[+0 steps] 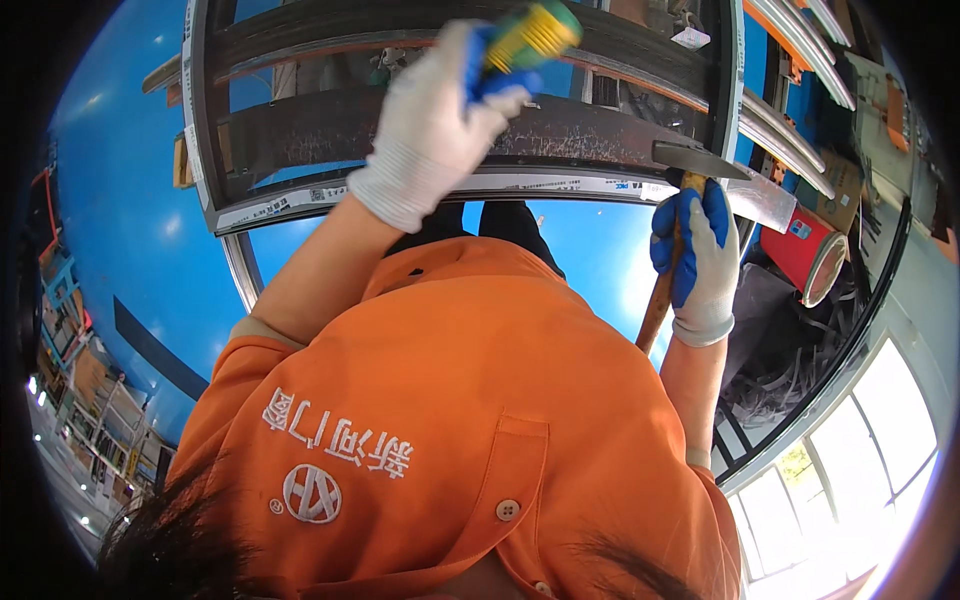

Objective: The recorder is assembling components of a window frame using a hammer and specialized tools.

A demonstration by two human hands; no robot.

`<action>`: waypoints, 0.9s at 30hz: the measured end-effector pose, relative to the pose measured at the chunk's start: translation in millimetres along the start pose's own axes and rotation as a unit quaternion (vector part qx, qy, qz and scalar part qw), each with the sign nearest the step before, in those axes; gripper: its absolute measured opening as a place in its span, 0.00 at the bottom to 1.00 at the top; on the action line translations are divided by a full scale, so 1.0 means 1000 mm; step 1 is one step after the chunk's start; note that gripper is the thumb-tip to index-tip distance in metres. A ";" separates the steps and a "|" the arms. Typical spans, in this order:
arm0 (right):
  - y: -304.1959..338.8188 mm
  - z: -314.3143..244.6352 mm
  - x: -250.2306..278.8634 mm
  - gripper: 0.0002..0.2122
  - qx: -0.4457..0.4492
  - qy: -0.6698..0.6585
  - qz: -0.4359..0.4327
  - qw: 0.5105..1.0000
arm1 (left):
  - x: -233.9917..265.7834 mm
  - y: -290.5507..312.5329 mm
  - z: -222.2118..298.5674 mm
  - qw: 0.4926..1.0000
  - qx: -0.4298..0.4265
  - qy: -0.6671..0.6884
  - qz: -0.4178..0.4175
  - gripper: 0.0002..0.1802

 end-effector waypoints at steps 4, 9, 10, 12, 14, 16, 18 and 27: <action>-0.002 -0.002 -0.006 0.10 -0.012 0.017 -0.003 1.000 | 0.022 0.008 -0.094 0.866 0.171 0.453 0.124 0.18; -0.021 -0.012 -0.017 0.10 -0.010 0.039 -0.027 0.999 | 0.026 0.031 -0.121 0.744 0.252 0.569 0.242 0.18; -0.027 -0.015 -0.020 0.10 -0.009 0.047 -0.040 0.998 | 0.025 0.033 -0.118 0.755 0.253 0.551 0.250 0.18; -0.042 -0.022 -0.024 0.11 -0.009 0.065 -0.068 0.995 | 0.023 0.038 -0.110 0.774 0.257 0.512 0.269 0.18; -0.060 -0.030 -0.030 0.12 -0.015 0.080 -0.095 0.992 | 0.028 0.032 -0.093 0.843 0.239 0.414 0.247 0.18; -0.076 -0.037 -0.035 0.14 -0.033 0.101 -0.123 0.987 | 0.039 0.023 -0.074 0.904 0.199 0.274 0.260 0.18; -0.092 -0.045 -0.038 0.15 -0.041 0.123 -0.154 0.980 | 0.044 0.006 -0.039 0.958 0.176 0.061 0.216 0.21; -0.152 -0.057 -0.049 0.15 -0.065 0.213 -0.267 0.938 | 0.025 0.010 -0.041 0.899 0.338 -0.129 0.245 0.18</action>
Point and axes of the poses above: each hand's wrist, its own y-axis away from the middle knuckle, its own x-axis out of the back of the hand, z = x × y, the point moved 10 cm from there along -y, towards the middle knuckle, and after that the axes turned 11 degrees about -z, right-handed, at the moved point
